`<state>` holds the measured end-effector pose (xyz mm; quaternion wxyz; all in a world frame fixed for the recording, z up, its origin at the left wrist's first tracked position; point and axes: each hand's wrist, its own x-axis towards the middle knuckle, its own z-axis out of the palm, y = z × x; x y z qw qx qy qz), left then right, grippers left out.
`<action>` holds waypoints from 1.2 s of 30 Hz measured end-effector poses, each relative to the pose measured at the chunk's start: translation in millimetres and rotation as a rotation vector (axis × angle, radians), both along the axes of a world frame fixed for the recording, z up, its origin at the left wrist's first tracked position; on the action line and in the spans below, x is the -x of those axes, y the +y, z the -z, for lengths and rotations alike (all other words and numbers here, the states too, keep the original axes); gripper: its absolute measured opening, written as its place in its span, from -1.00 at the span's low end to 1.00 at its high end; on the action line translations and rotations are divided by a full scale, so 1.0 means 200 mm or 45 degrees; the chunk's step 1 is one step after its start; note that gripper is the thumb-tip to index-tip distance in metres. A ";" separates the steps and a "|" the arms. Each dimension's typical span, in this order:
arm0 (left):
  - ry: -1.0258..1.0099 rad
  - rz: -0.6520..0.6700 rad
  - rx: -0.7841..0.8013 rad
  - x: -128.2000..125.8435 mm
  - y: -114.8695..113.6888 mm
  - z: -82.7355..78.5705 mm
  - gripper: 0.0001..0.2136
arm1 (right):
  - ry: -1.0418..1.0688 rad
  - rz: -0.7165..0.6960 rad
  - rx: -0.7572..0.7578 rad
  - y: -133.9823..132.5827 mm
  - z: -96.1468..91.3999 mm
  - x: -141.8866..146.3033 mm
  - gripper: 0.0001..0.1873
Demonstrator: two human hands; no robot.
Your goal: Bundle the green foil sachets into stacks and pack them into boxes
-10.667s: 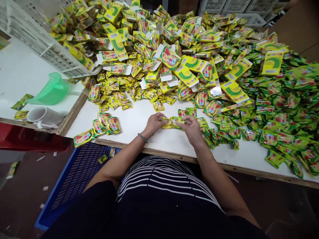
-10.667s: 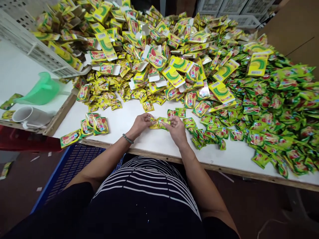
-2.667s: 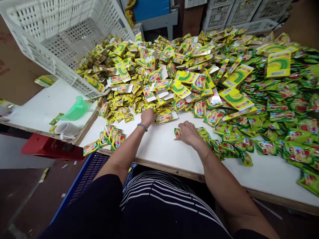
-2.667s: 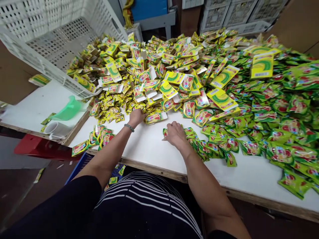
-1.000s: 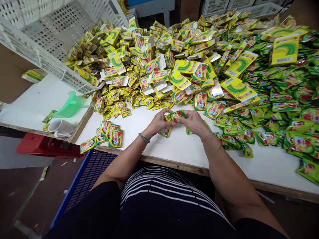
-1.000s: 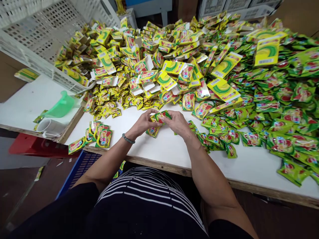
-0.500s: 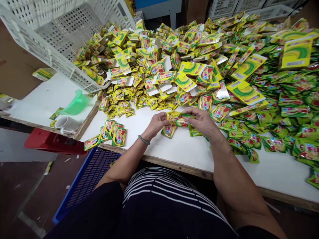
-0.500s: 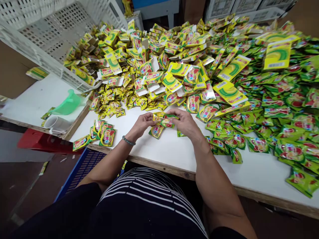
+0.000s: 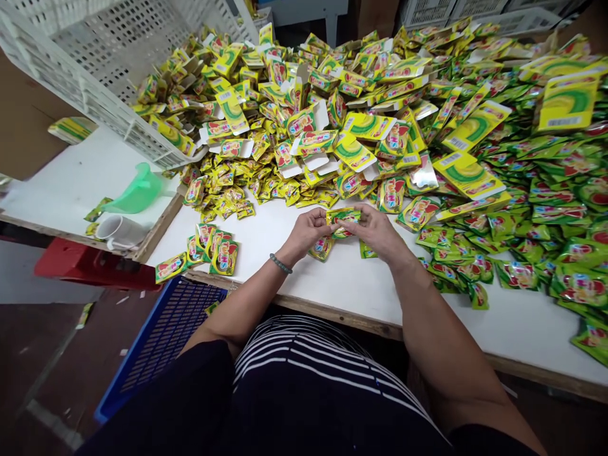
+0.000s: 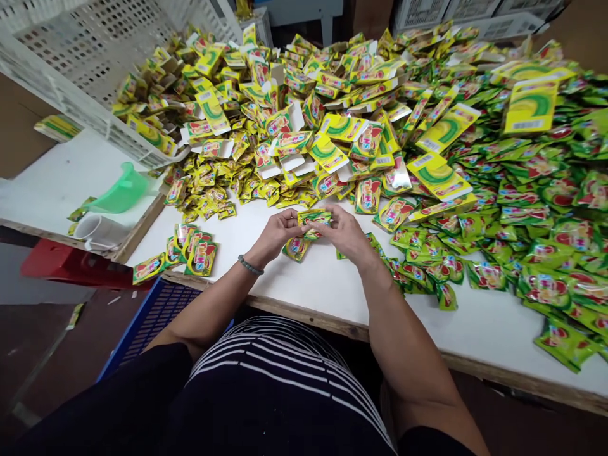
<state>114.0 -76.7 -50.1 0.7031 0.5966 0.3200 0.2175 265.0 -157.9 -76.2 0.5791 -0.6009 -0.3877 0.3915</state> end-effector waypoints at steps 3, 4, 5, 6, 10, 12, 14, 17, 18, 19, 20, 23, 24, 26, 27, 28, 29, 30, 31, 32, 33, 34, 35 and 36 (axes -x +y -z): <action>0.387 -0.119 -0.350 0.00 -0.01 -0.02 -0.63 | -0.091 0.116 0.052 -0.01 -0.02 -0.03 -0.56; 0.584 -0.172 -0.545 0.00 -0.03 -0.02 -0.60 | -0.203 0.258 0.079 -0.01 -0.02 -0.05 -0.58; 0.792 -0.195 -0.749 0.00 -0.04 -0.03 -0.55 | -0.323 0.392 0.112 -0.01 -0.02 -0.06 -0.61; 0.991 -0.171 -0.931 0.00 -0.06 -0.03 -0.49 | -0.429 0.487 0.147 -0.02 -0.03 -0.08 -0.64; 1.397 0.124 -1.222 0.00 -0.09 -0.03 -0.38 | -0.606 0.500 0.195 -0.02 -0.03 -0.09 -0.73; 1.408 0.169 -1.168 0.01 -0.07 -0.02 -0.38 | -0.636 0.455 0.198 -0.01 -0.03 -0.08 -0.74; 1.362 0.156 -1.043 0.03 -0.03 -0.01 -0.41 | -0.653 0.402 0.211 -0.01 -0.03 -0.06 -0.73; 1.102 0.143 -0.844 0.06 0.02 0.02 -0.55 | -0.633 0.290 0.210 0.01 -0.02 -0.05 -0.73; 0.969 0.138 -0.795 0.07 0.03 0.04 -0.59 | -0.618 0.242 0.200 0.01 -0.02 -0.05 -0.74; 0.836 0.134 -0.747 0.07 0.03 0.05 -0.61 | -0.600 0.195 0.189 0.01 -0.02 -0.06 -0.75; 0.716 0.128 -0.694 0.08 0.03 0.07 -0.61 | -0.585 0.148 0.179 0.01 -0.01 -0.07 -0.77; 0.470 0.075 -0.493 0.10 0.02 0.10 -0.59 | -0.558 0.019 0.148 0.00 -0.01 -0.09 -0.84; 0.420 0.060 -0.428 0.10 0.02 0.11 -0.58 | -0.558 -0.014 0.140 -0.01 -0.01 -0.10 -0.86; 0.368 0.062 -0.350 0.10 0.01 0.10 -0.57 | -0.569 -0.064 0.118 -0.02 -0.02 -0.12 -0.89; 0.362 0.081 -0.345 0.11 0.01 0.09 -0.57 | -0.579 -0.083 0.109 -0.02 -0.02 -0.12 -0.90; 0.366 0.105 -0.364 0.10 0.01 0.08 -0.58 | -0.593 -0.095 0.100 -0.02 -0.03 -0.12 -0.91; 0.373 0.127 -0.398 0.10 0.01 0.08 -0.59 | -0.609 -0.096 0.083 -0.02 -0.03 -0.12 -0.91; 0.371 0.146 -0.427 0.10 0.00 0.07 -0.60 | -0.628 -0.085 0.055 -0.02 -0.03 -0.12 -0.91; 0.354 0.162 -0.434 0.09 0.00 0.07 -0.60 | -0.645 -0.061 0.017 -0.02 -0.03 -0.11 -0.90; 0.319 0.168 -0.409 0.08 0.00 0.07 -0.60 | -0.652 -0.027 -0.026 -0.01 -0.03 -0.11 -0.88; 0.271 0.164 -0.352 0.07 0.00 0.08 -0.59 | -0.643 0.009 -0.067 -0.01 -0.02 -0.10 -0.85; 0.214 0.149 -0.269 0.06 -0.01 0.09 -0.58 | -0.621 0.041 -0.096 0.00 -0.02 -0.09 -0.82; 0.161 0.128 -0.177 0.05 -0.01 0.10 -0.57 | -0.590 0.065 -0.106 0.00 -0.01 -0.08 -0.78; 0.119 0.098 -0.095 0.05 0.00 0.11 -0.56 | -0.556 0.074 -0.098 0.01 -0.01 -0.07 -0.74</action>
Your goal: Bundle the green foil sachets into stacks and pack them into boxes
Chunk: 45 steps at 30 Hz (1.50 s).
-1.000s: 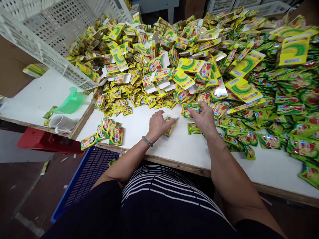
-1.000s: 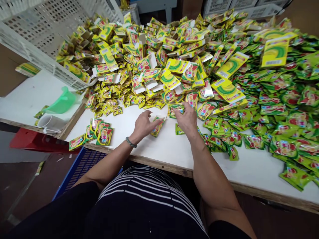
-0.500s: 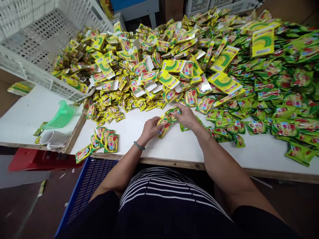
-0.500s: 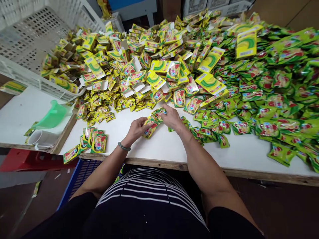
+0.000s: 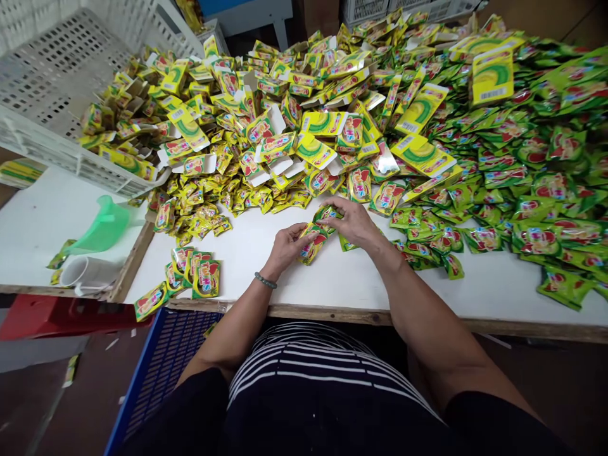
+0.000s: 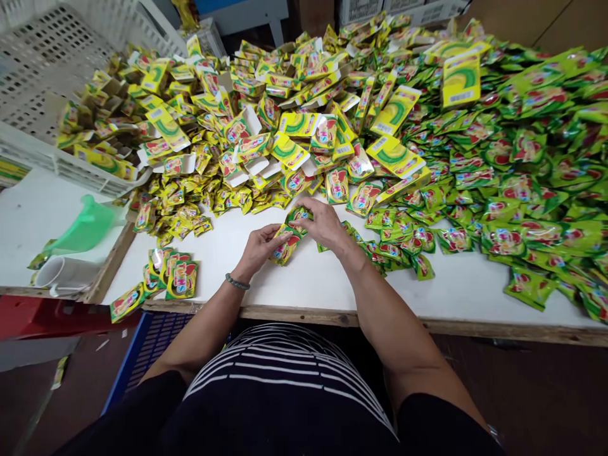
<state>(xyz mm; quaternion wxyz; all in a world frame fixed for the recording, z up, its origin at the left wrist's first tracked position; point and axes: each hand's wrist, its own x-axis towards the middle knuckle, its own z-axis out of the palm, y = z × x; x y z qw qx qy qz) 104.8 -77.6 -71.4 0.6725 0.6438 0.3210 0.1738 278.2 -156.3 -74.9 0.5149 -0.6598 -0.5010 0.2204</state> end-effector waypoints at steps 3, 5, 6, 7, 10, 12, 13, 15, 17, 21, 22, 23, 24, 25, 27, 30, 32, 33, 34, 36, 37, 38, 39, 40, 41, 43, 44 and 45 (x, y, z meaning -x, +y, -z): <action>-0.052 -0.081 0.158 -0.01 0.01 0.02 -0.56 | 0.068 -0.030 0.059 0.01 0.01 0.03 -0.76; -0.082 -0.120 0.246 -0.01 0.03 0.02 -0.54 | 0.110 -0.032 0.040 0.00 0.02 0.05 -0.80; -0.100 -0.140 0.283 -0.01 0.03 0.02 -0.53 | 0.142 -0.013 0.009 0.00 0.02 0.05 -0.79; -0.120 -0.158 0.312 -0.01 0.03 0.01 -0.53 | 0.170 0.014 -0.021 0.00 0.01 0.05 -0.78; -0.161 -0.181 0.349 -0.01 0.03 0.00 -0.52 | 0.136 0.065 -0.001 -0.01 0.00 0.07 -0.81; -0.175 -0.176 0.362 0.00 0.03 0.00 -0.51 | 0.029 0.054 0.071 -0.02 0.00 0.08 -0.83; -0.182 -0.174 0.369 0.00 0.03 0.00 -0.51 | -0.032 0.045 0.091 -0.02 -0.01 0.09 -0.82; -0.202 -0.185 0.377 0.00 0.03 0.00 -0.51 | -0.149 0.027 0.090 -0.02 -0.01 0.11 -0.78; -0.220 -0.206 0.377 0.01 0.03 0.00 -0.51 | -0.254 -0.003 0.075 -0.02 -0.01 0.14 -0.79; -0.217 -0.201 0.348 0.01 0.04 0.01 -0.44 | -0.273 -0.037 0.077 0.00 0.00 0.19 -0.83; -0.215 -0.204 0.320 0.01 0.04 0.01 -0.41 | -0.233 -0.008 0.068 0.00 0.00 0.19 -0.80; -0.216 -0.217 0.283 0.01 0.04 0.01 -0.40 | -0.185 0.047 0.046 -0.01 0.00 0.19 -0.76; -0.224 -0.241 0.245 0.01 0.04 0.00 -0.38 | -0.134 0.119 0.014 -0.01 0.00 0.18 -0.74; -0.240 -0.274 0.212 0.00 0.04 0.00 -0.37 | -0.078 0.186 -0.021 -0.01 0.00 0.18 -0.71; -0.294 -0.357 0.176 0.00 0.04 -0.01 -0.39 | 0.079 0.230 -0.066 0.00 0.01 0.17 -0.65; -0.359 -0.450 0.174 0.00 0.05 -0.02 -0.44 | 0.402 0.047 -0.028 0.02 0.03 0.20 -0.53; -0.368 -0.435 0.181 0.01 0.04 -0.02 -0.43 | 0.552 -0.033 -0.017 0.04 0.05 0.22 -0.49; -0.362 -0.405 0.180 0.02 0.04 -0.02 -0.43 | 0.581 -0.040 -0.017 0.04 0.06 0.22 -0.50; -0.352 -0.368 0.175 0.02 0.04 -0.02 -0.44 | 0.584 -0.038 -0.014 0.04 0.07 0.22 -0.52; -0.317 -0.293 0.163 0.03 0.04 -0.02 -0.47 | 0.538 -0.039 0.020 0.04 0.08 0.22 -0.56; -0.297 -0.259 0.161 0.03 0.04 -0.02 -0.49 | 0.504 -0.051 0.044 0.03 0.08 0.21 -0.56; -0.280 -0.232 0.165 0.03 0.03 -0.02 -0.50 | 0.473 -0.068 0.064 0.03 0.08 0.20 -0.56; -0.271 -0.212 0.172 0.03 0.03 -0.02 -0.51 | 0.455 -0.082 0.075 0.03 0.09 0.19 -0.57; -0.269 -0.202 0.178 0.03 0.03 -0.02 -0.52 | 0.451 -0.086 0.075 0.03 0.09 0.19 -0.58; -0.272 -0.199 0.179 0.03 0.03 -0.02 -0.52 | 0.458 -0.080 0.070 0.03 0.09 0.18 -0.58; -0.286 -0.210 0.176 0.03 0.03 -0.02 -0.50 | 0.465 -0.060 0.061 0.03 0.08 0.18 -0.52; -0.290 -0.226 0.180 0.03 0.03 -0.02 -0.48 | 0.448 -0.061 0.064 0.03 0.07 0.18 -0.49; -0.294 -0.248 0.189 0.03 0.03 -0.02 -0.46 | 0.415 -0.071 0.066 0.03 0.06 0.18 -0.50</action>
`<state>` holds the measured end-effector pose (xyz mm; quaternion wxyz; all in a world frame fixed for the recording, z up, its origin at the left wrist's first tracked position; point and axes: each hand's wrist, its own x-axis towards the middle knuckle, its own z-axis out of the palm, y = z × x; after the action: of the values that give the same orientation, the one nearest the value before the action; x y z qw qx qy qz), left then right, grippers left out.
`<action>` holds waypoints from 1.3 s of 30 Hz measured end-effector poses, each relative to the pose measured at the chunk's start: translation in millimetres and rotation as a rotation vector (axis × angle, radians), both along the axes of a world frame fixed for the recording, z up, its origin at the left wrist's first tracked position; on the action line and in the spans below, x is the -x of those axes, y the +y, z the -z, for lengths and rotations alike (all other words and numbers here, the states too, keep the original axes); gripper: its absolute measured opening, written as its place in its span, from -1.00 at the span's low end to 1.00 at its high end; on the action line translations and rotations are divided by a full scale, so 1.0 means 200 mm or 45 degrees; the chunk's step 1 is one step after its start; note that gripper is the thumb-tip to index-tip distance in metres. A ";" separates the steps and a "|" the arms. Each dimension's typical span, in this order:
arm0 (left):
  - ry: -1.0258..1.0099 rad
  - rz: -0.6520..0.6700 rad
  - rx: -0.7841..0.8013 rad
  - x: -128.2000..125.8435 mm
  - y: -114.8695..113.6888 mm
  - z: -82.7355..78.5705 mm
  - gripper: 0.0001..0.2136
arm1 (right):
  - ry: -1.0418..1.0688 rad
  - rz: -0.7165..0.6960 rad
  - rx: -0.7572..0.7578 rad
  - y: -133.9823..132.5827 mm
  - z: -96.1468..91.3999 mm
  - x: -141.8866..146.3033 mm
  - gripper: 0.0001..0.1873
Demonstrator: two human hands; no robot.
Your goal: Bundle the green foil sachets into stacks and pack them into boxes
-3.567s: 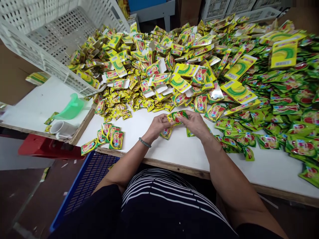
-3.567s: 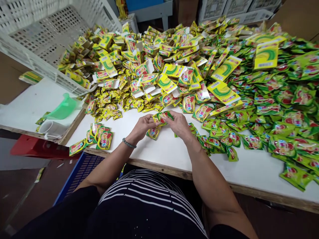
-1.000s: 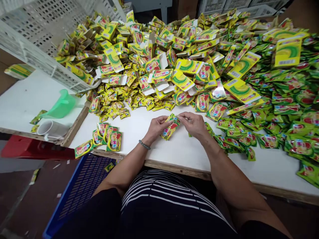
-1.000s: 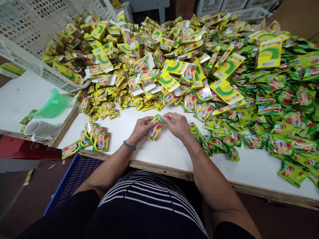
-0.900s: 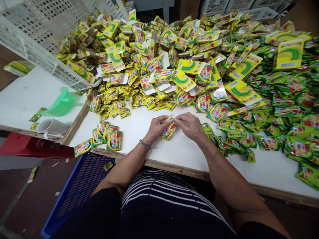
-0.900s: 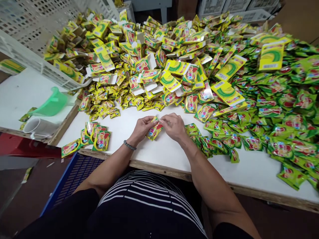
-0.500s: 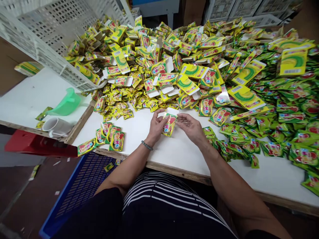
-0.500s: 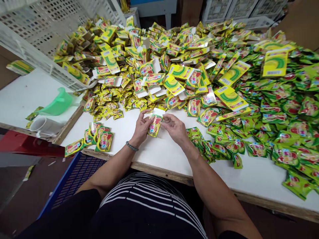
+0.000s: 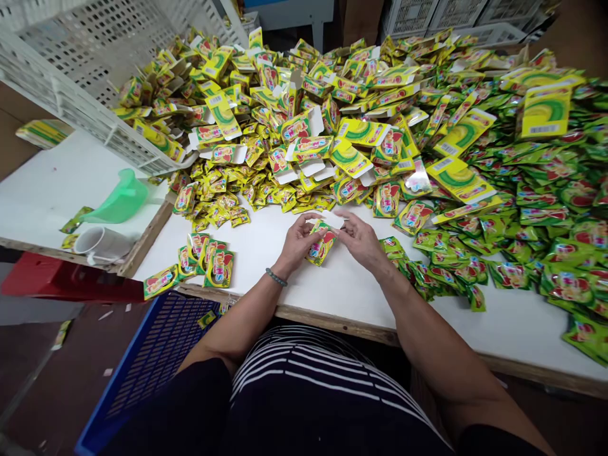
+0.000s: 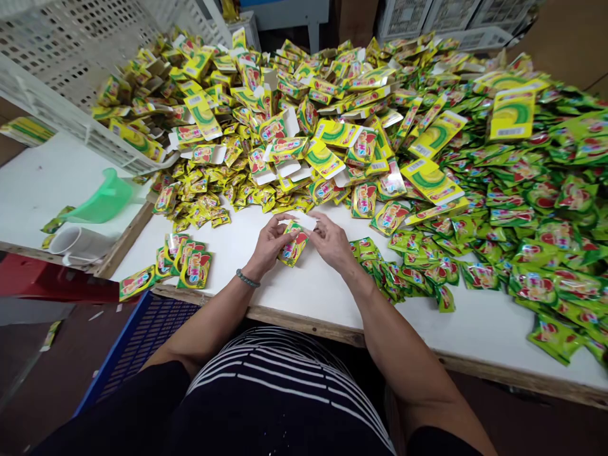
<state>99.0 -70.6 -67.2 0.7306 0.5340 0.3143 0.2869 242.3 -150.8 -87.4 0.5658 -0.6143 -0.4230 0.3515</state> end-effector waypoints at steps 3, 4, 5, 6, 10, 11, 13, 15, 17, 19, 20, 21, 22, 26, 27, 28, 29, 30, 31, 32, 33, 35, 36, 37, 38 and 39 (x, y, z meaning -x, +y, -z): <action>-0.006 -0.068 0.041 0.01 0.00 -0.01 -0.41 | -0.075 -0.040 -0.035 -0.01 -0.03 0.00 -0.66; -0.002 -0.075 0.047 0.01 0.00 -0.01 -0.41 | -0.070 -0.046 -0.052 -0.01 -0.03 0.00 -0.69; 0.007 -0.072 0.046 0.01 0.01 -0.01 -0.42 | -0.053 -0.046 -0.065 -0.02 -0.04 0.00 -0.69; 0.018 -0.061 0.041 0.01 0.01 -0.01 -0.43 | -0.028 -0.050 -0.068 -0.02 -0.04 0.00 -0.69; 0.050 -0.020 0.030 0.01 0.00 -0.01 -0.45 | 0.098 -0.008 -0.010 0.00 -0.03 0.02 -0.65; 0.051 -0.015 0.034 0.01 0.00 -0.01 -0.46 | 0.144 0.027 0.012 0.00 -0.03 0.02 -0.63; 0.050 0.000 0.051 0.00 0.00 -0.01 -0.46 | 0.260 0.108 0.058 0.01 -0.02 0.02 -0.61; 0.050 0.030 0.063 0.00 0.00 -0.01 -0.44 | 0.374 0.138 0.094 0.01 -0.02 0.00 -0.61; 0.050 0.054 0.057 0.00 0.00 -0.01 -0.43 | 0.426 0.098 0.096 0.00 -0.02 -0.01 -0.63; 0.041 0.057 0.038 0.01 0.00 -0.01 -0.43 | 0.407 0.024 0.077 -0.01 -0.02 -0.02 -0.66; 0.030 0.052 0.031 0.01 0.00 0.00 -0.44 | 0.382 -0.019 0.066 -0.02 -0.03 -0.03 -0.68; 0.016 0.044 0.028 0.01 0.00 0.00 -0.45 | 0.344 -0.061 0.055 -0.02 -0.03 -0.03 -0.70; 0.002 0.032 0.029 0.02 0.01 0.00 -0.45 | 0.294 -0.092 0.039 -0.03 -0.04 -0.03 -0.73; -0.044 -0.009 0.053 0.03 0.01 0.02 -0.48 | -0.019 -0.051 -0.057 -0.04 -0.06 0.00 -0.74; -0.048 -0.004 0.055 0.03 0.01 0.02 -0.49 | -0.091 -0.019 -0.069 -0.05 -0.06 0.01 -0.73; -0.051 0.003 0.055 0.03 0.02 0.02 -0.49 | -0.151 0.012 -0.078 -0.05 -0.06 0.03 -0.72; -0.054 0.003 0.053 0.03 0.02 0.02 -0.49 | -0.205 0.039 -0.087 -0.05 -0.06 0.04 -0.72; -0.057 -0.007 0.053 0.03 0.01 0.02 -0.50 | -0.255 0.064 -0.099 -0.05 -0.06 0.06 -0.71; -0.060 -0.025 0.056 0.03 0.01 0.01 -0.50 | -0.306 0.090 -0.115 -0.05 -0.06 0.07 -0.70; -0.063 -0.050 0.062 0.03 0.01 0.01 -0.50 | -0.360 0.113 -0.132 -0.05 -0.06 0.09 -0.70; -0.064 -0.074 0.069 0.03 0.01 0.00 -0.51 | -0.414 0.134 -0.145 -0.05 -0.06 0.11 -0.69; -0.051 -0.100 0.072 0.03 0.00 0.00 -0.52 | -0.507 0.139 -0.144 -0.04 -0.06 0.15 -0.68; -0.042 -0.105 0.067 0.03 -0.01 0.00 -0.53 | -0.542 0.113 -0.131 -0.04 -0.07 0.16 -0.68; -0.041 -0.108 0.063 0.03 -0.01 -0.01 -0.54 | -0.580 0.070 -0.106 -0.04 -0.08 0.16 -0.69; -0.030 -0.106 0.048 0.04 0.00 -0.02 -0.56 | -0.637 0.030 -0.062 -0.03 -0.09 0.15 -0.71; 0.008 -0.094 0.009 0.05 0.00 -0.04 -0.58 | -0.710 0.015 -0.002 -0.03 -0.10 0.13 -0.73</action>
<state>88.8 -69.7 -59.4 0.7204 0.5205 0.3369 0.3109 216.3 -157.2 -67.3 0.4300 -0.6892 -0.5592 0.1652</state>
